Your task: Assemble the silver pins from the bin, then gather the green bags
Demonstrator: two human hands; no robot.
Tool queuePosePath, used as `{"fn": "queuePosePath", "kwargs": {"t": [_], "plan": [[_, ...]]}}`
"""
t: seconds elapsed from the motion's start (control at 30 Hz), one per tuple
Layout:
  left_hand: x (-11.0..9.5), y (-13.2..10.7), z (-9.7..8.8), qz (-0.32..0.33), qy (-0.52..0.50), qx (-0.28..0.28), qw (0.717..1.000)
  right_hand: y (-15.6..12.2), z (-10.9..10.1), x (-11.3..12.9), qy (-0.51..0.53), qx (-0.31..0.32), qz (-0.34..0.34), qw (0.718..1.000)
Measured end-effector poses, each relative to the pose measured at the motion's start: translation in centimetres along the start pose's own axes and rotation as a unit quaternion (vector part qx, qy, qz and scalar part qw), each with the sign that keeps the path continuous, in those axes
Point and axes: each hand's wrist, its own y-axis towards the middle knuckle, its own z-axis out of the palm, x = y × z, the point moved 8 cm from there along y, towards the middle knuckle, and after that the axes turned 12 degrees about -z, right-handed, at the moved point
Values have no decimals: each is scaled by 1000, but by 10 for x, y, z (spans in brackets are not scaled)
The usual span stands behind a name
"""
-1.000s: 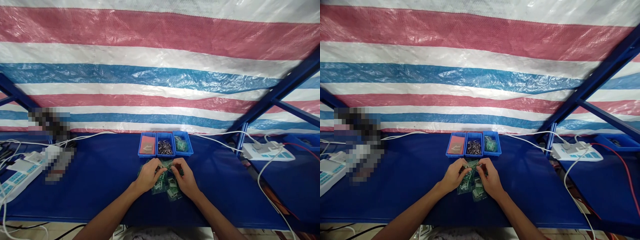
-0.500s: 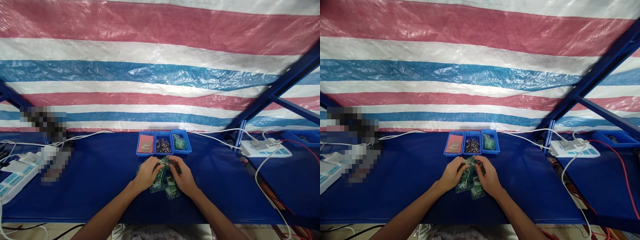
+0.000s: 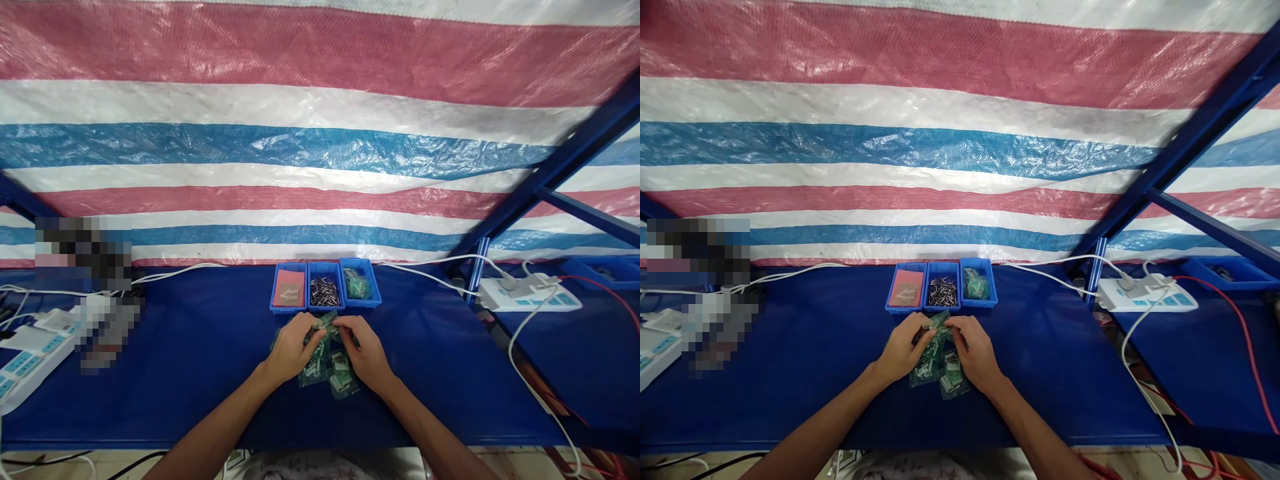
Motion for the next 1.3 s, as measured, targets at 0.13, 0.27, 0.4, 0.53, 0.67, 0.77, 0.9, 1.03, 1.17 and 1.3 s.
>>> {"fn": "queuePosePath", "kwargs": {"t": [0.13, 0.27, 0.4, 0.53, 0.67, 0.77, 0.9, 1.03, 1.17, 1.3], "plan": [[0, 0, 0, 2, -8, -2, 1000, -1, 0, -1, -8, -2, 2, 1000], [3, 0, 0, -2, -11, -3, 1000, -2, 2, -3, -8, 10, 9, 1000], [4, -1, 0, -8, -10, -4, 1000, -2, 2, -2, -8, 10, 10, 1000], [9, -2, -1, -43, -36, -7, 998, 1, 0, 1, -12, 10, 4, 1000], [6, 0, -4, -35, -49, -17, 998, 1, -2, -1, -2, -2, 16, 1000], [-3, 0, -5, 11, -33, -23, 999, 1, -4, -4, -3, -13, 30, 999], [-6, -1, -7, 36, 6, -44, 998, 0, -2, -2, 5, -1, 23, 1000], [-7, -2, -9, 48, 14, -73, 996, -1, 1, 0, 15, 11, 15, 1000], [-5, -1, -10, 22, -8, -75, 997, -3, 1, -4, 14, 9, 45, 999], [-3, 1, -12, -12, -25, -63, 998, -6, -1, -5, 11, -18, 58, 998]]}}
